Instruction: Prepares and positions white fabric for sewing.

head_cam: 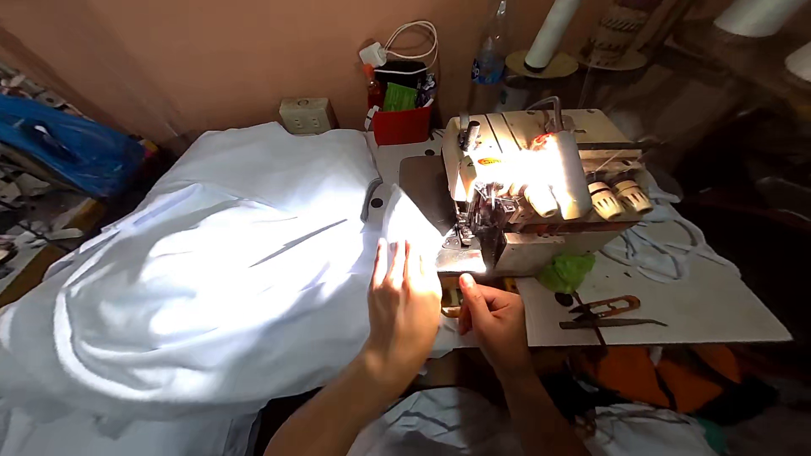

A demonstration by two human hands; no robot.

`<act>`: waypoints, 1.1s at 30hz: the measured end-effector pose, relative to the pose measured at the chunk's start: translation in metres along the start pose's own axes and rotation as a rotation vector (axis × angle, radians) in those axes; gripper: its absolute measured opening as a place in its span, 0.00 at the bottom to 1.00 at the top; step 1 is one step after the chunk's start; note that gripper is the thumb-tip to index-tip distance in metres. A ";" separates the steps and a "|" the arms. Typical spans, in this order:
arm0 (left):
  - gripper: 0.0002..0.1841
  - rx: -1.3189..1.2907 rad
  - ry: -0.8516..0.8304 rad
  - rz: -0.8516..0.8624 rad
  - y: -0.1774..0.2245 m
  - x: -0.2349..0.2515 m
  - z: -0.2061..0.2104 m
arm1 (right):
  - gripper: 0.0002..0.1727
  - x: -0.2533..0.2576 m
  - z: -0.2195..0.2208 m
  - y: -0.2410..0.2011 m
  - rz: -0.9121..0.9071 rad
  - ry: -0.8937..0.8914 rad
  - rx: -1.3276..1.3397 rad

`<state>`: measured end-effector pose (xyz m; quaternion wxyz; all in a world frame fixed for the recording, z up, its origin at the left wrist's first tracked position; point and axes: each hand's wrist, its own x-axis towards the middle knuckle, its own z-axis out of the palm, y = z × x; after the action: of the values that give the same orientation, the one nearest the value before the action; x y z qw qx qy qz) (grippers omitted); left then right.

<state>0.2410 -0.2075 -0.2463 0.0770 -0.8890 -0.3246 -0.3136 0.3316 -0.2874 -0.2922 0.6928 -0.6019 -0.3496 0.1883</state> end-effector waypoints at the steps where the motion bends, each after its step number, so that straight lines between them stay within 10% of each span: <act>1: 0.13 0.057 -0.005 0.046 0.005 -0.011 -0.009 | 0.20 -0.002 0.001 0.002 -0.016 -0.037 0.016; 12: 0.18 -0.215 0.012 0.216 0.018 -0.029 -0.004 | 0.12 0.001 -0.014 0.024 0.035 0.234 0.065; 16: 0.17 -0.389 -0.224 0.152 -0.016 -0.024 -0.020 | 0.10 -0.048 0.016 -0.014 -0.144 0.063 0.253; 23: 0.16 -0.359 0.522 0.097 -0.083 -0.044 -0.109 | 0.08 -0.038 0.025 -0.021 -0.332 -0.318 0.233; 26: 0.15 -0.042 0.597 0.132 -0.094 0.030 -0.116 | 0.01 -0.034 0.030 0.001 -0.176 -0.281 0.144; 28: 0.13 0.070 0.405 0.049 -0.102 0.075 -0.100 | 0.02 -0.032 0.027 0.013 -0.038 -0.250 0.130; 33: 0.24 -0.254 -0.687 0.004 -0.142 0.065 -0.056 | 0.06 -0.031 0.017 0.033 0.106 -0.215 0.078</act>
<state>0.1623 -0.0815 -0.1722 -0.1470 -0.9456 -0.2883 -0.0347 0.3034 -0.2899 -0.3321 0.6632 -0.5686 -0.3821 0.3014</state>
